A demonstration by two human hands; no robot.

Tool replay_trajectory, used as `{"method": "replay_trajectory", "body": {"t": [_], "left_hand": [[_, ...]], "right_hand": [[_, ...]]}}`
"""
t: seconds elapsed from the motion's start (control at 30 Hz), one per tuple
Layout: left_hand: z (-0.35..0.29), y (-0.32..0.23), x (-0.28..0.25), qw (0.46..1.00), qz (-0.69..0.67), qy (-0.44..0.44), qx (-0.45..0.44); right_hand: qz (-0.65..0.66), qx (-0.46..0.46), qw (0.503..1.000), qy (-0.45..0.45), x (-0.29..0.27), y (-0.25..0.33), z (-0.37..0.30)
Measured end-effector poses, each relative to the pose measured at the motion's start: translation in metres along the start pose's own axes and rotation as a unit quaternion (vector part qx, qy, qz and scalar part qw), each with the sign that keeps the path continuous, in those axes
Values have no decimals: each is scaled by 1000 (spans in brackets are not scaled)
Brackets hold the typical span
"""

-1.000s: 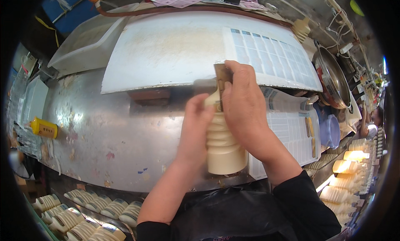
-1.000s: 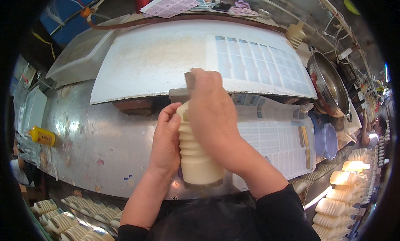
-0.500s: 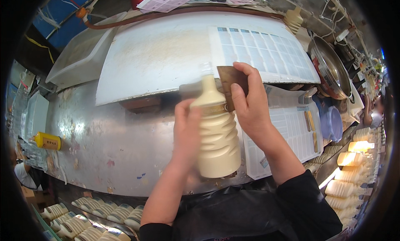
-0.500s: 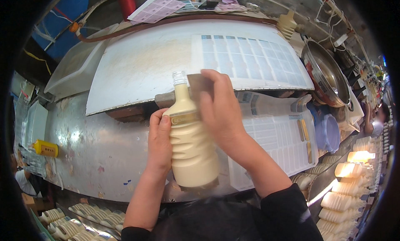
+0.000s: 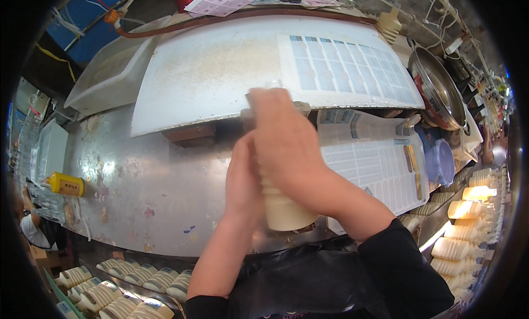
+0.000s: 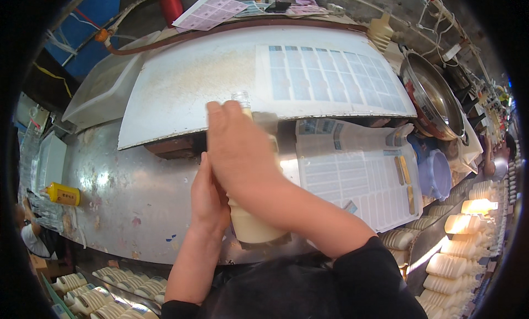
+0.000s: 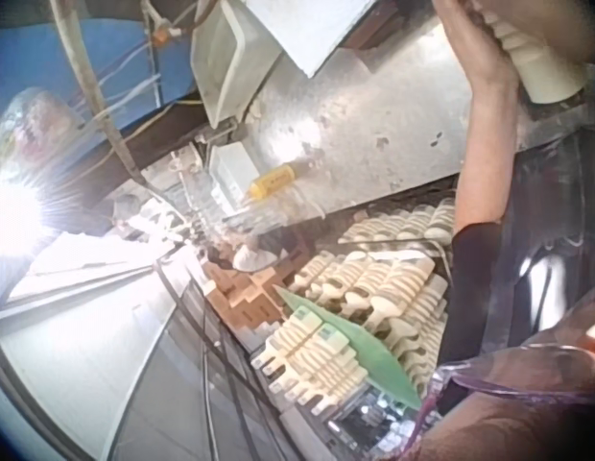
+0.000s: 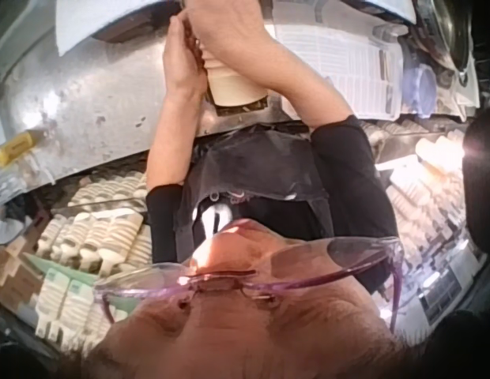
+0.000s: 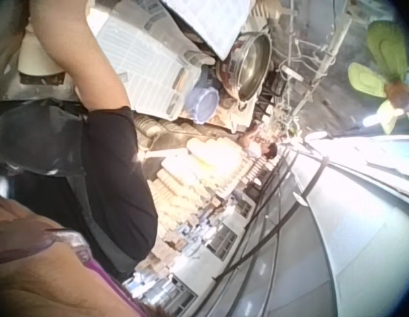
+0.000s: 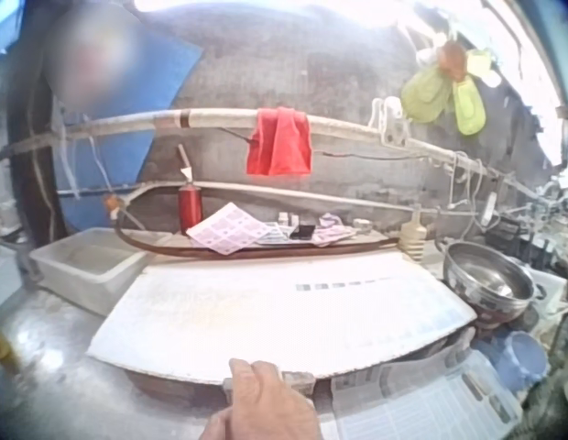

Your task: The person applies adhesive labels to the neck and body of a ribbed plastic bottle, smoothing each label with their fingers. They repeat this process on multiple bottles, placing finished ones on a nearby tray.

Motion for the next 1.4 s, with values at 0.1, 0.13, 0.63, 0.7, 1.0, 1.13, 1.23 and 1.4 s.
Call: {"method": "replay_trajectory", "body": {"t": [0.1,0.13,0.63,0.7,1.0,1.13,1.23,1.4], "left_hand": [[-1,-4,3,989,141,3,43],[-1,-5,3,976,209,-3,62],[21,12,-25,959,267,-18,89],[-1,-1,5,930,348,-43,109],[-39,9,28,702,682,1,206],[-34,12,16,779,597,9,192],[-29,18,8,809,554,16,195],[-28,20,2,825,529,21,196]], "right_hand": [[22,18,998,-51,-13,-33,-5],[42,11,997,-61,-12,-45,-6],[191,-22,978,-80,-23,-51,-9],[168,-2,984,-54,-21,-57,-11],[210,-3,973,-98,-12,-113,-20],[250,2,961,-117,-28,-97,-11],[263,-23,960,-92,-26,-73,-11],[208,-11,973,-102,-14,-101,-17]]}}
Point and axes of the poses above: each hand's wrist, its own z-axis towards the middle knuckle, its own x-axis out of the palm, y = z × x, the point moved 3 cm from there along z, towards the middle knuckle, and after that the axes turned 3 degrees about -z, right-handed, at the moved point
